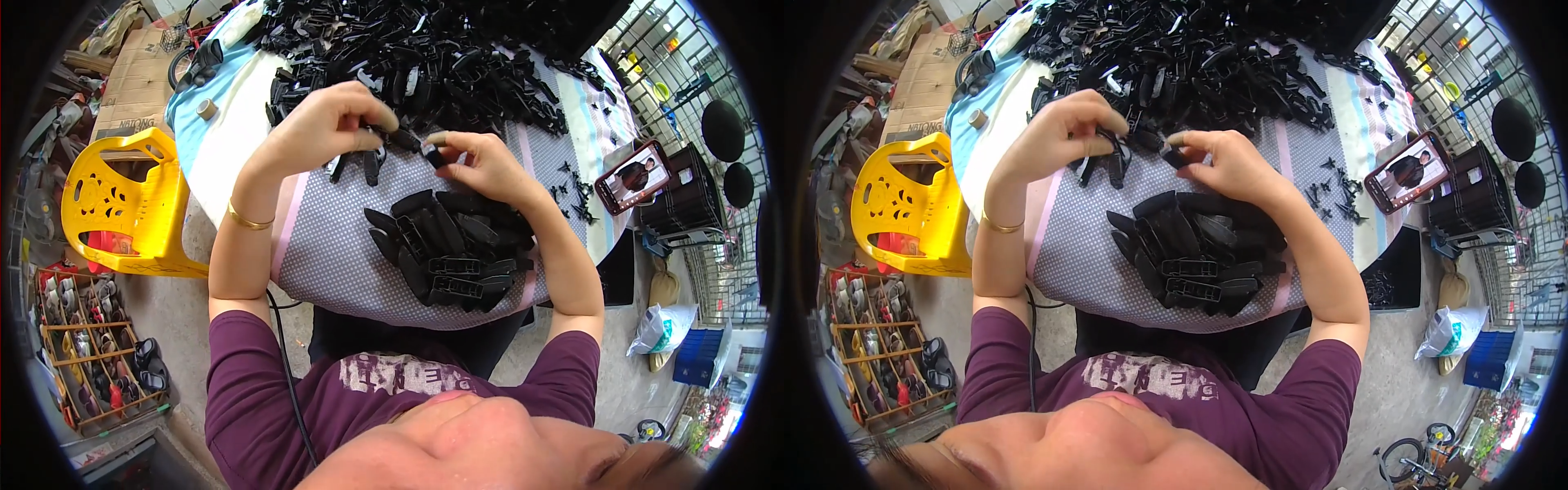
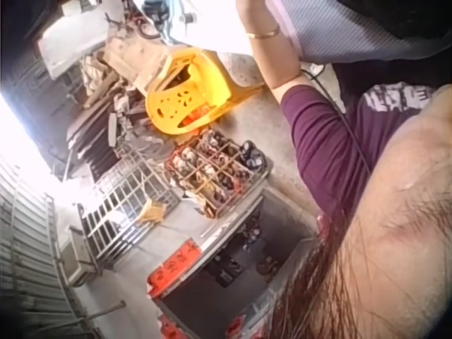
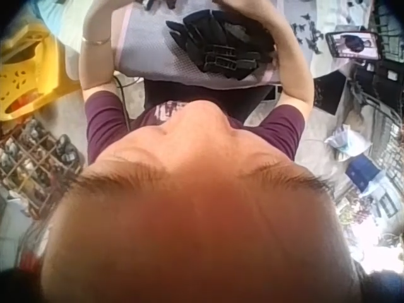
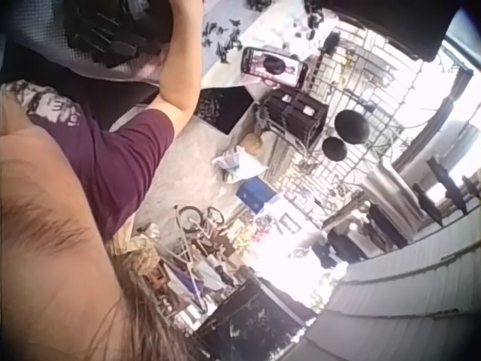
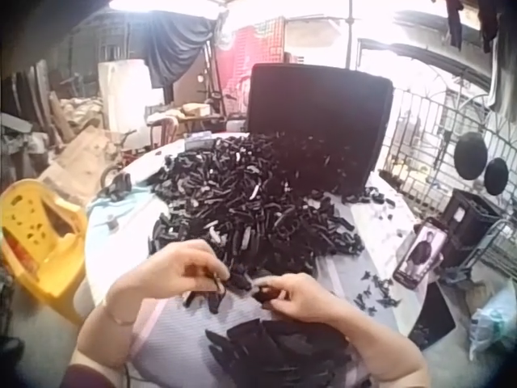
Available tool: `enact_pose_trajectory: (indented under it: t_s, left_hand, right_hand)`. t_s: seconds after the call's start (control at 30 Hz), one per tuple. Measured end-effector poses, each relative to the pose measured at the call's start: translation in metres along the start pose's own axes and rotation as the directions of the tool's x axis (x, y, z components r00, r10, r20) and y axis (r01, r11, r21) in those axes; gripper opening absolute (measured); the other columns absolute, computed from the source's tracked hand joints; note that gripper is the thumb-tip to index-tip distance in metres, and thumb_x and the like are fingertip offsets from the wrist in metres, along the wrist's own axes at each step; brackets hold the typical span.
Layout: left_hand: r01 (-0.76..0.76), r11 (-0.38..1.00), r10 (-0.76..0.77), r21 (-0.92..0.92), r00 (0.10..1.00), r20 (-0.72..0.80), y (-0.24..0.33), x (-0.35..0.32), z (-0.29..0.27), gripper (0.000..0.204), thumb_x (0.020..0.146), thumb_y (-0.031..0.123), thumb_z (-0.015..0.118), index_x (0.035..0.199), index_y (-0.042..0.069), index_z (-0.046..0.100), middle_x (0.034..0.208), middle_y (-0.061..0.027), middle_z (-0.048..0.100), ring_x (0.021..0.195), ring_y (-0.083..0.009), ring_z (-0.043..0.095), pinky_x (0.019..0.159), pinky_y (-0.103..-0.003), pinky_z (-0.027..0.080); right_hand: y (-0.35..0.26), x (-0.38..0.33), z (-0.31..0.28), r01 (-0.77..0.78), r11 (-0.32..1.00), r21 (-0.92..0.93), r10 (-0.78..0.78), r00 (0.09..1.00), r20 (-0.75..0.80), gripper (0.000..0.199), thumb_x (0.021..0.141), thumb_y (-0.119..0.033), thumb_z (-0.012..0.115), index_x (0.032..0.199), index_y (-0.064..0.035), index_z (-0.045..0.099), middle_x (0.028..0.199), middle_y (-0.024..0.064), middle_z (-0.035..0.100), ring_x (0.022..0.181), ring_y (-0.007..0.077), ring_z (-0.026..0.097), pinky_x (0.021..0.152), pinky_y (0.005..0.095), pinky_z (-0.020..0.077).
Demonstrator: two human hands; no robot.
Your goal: Inspecting and assembling small black plastic components at a workshop table.
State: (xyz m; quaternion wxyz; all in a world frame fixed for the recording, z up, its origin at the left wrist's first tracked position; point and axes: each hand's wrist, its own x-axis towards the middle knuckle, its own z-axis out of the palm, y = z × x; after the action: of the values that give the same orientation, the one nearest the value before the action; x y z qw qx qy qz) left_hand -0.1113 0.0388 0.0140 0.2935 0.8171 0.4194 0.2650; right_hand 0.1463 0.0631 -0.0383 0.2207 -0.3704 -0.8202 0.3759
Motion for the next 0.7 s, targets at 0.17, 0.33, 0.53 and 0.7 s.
enact_pose_trajectory:
  t_s: [0.17,0.33,0.53,0.7]
  left_hand:
    - [-0.188,0.866,0.105,0.463,0.974,0.199,-0.008,-0.009,0.023,0.032,0.061,-0.001,0.07,0.093,0.007,0.068,0.094,-0.0067,0.052,0.097,-0.0246,0.045,0.086,-0.032,0.042]
    - [-0.248,0.811,0.155,0.53,0.965,0.214,-0.013,0.001,0.041,0.028,0.064,0.003,0.07,0.092,0.007,0.068,0.093,-0.0072,0.052,0.094,-0.024,0.047,0.082,-0.032,0.044]
    - [-0.206,0.838,0.288,0.506,0.954,-0.088,-0.03,0.02,0.083,0.024,0.068,0.006,0.068,0.091,0.003,0.065,0.094,-0.0093,0.054,0.087,-0.0243,0.052,0.08,-0.032,0.046]
    - [-0.239,0.919,0.336,0.312,0.89,-0.308,-0.021,0.027,0.084,0.024,0.068,0.006,0.068,0.091,0.0,0.062,0.099,-0.0126,0.055,0.087,-0.0298,0.057,0.077,-0.034,0.048]
  right_hand:
    - [-0.001,-0.001,-0.006,0.226,0.964,-0.138,-0.175,0.934,0.312,0.032,0.079,-0.016,0.066,0.106,0.0009,0.061,0.088,0.0131,0.064,0.078,0.0205,0.061,0.07,0.031,0.0491]
    - [-0.006,-0.004,-0.023,0.099,0.992,-0.073,-0.068,0.937,0.344,0.027,0.082,-0.02,0.065,0.098,0.0013,0.065,0.084,0.0112,0.066,0.075,0.0199,0.064,0.069,0.0295,0.0503]
    - [0.017,0.008,-0.04,-0.028,0.915,-0.403,-0.163,0.887,-0.431,0.023,0.078,-0.019,0.069,0.093,-0.0023,0.066,0.082,0.0082,0.063,0.071,0.0178,0.062,0.063,0.0283,0.0492]
    - [0.033,0.025,-0.011,-0.002,0.659,-0.752,-0.394,0.851,-0.348,0.028,0.07,-0.031,0.072,0.083,-0.007,0.067,0.087,0.0048,0.06,0.084,0.0234,0.058,0.071,0.0335,0.0483]
